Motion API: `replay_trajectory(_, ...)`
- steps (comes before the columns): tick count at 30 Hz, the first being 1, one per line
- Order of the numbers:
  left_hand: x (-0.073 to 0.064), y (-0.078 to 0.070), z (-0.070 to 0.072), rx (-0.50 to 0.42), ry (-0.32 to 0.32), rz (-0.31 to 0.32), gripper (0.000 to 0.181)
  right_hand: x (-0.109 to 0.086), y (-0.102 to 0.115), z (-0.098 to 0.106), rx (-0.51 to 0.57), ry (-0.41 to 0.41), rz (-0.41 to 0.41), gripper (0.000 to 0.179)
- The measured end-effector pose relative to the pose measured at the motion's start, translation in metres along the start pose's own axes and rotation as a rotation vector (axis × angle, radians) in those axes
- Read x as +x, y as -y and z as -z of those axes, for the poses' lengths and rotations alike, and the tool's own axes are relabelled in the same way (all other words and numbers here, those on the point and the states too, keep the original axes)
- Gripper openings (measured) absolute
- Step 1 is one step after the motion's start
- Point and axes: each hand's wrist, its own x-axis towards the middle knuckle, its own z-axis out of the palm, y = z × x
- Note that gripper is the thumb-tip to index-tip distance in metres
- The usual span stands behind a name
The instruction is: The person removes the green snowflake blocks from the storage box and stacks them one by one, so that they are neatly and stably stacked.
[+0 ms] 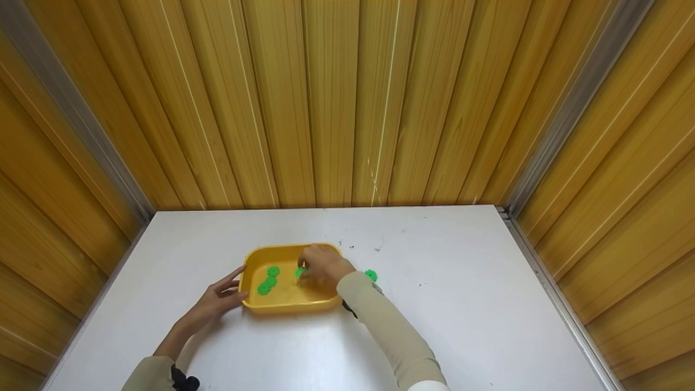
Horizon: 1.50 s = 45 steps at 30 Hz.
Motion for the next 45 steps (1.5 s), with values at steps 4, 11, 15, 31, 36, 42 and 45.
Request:
replay_trajectory(4,0.001,0.001,-0.001,-0.021,0.004,0.005,0.075,-0.011,-0.005,0.009,0.031,-0.022,0.008,0.026)
replay_trajectory(11,0.004,-0.001,-0.005,-0.004,0.026,-0.008,0.076,-0.033,-0.023,0.021,0.092,-0.054,-0.037,0.026)
replay_trajectory(15,0.006,-0.001,-0.007,0.005,0.039,-0.014,0.076,-0.048,-0.033,0.026,0.111,-0.076,-0.061,0.03)
replay_trajectory(31,0.003,-0.003,-0.003,-0.006,0.05,-0.008,0.075,-0.09,-0.07,0.022,0.327,-0.233,-0.051,0.033)
replay_trajectory(36,0.003,-0.003,-0.001,-0.002,0.043,-0.004,0.075,-0.1,-0.082,0.02,0.329,-0.23,-0.068,0.032)
replay_trajectory(42,0.005,-0.001,-0.003,0.01,0.034,-0.006,0.073,-0.111,-0.094,0.014,0.311,-0.213,-0.119,0.032)
replay_trajectory(45,0.004,-0.001,-0.005,0.016,0.029,-0.003,0.073,-0.117,-0.099,0.011,0.315,-0.194,-0.151,0.031)
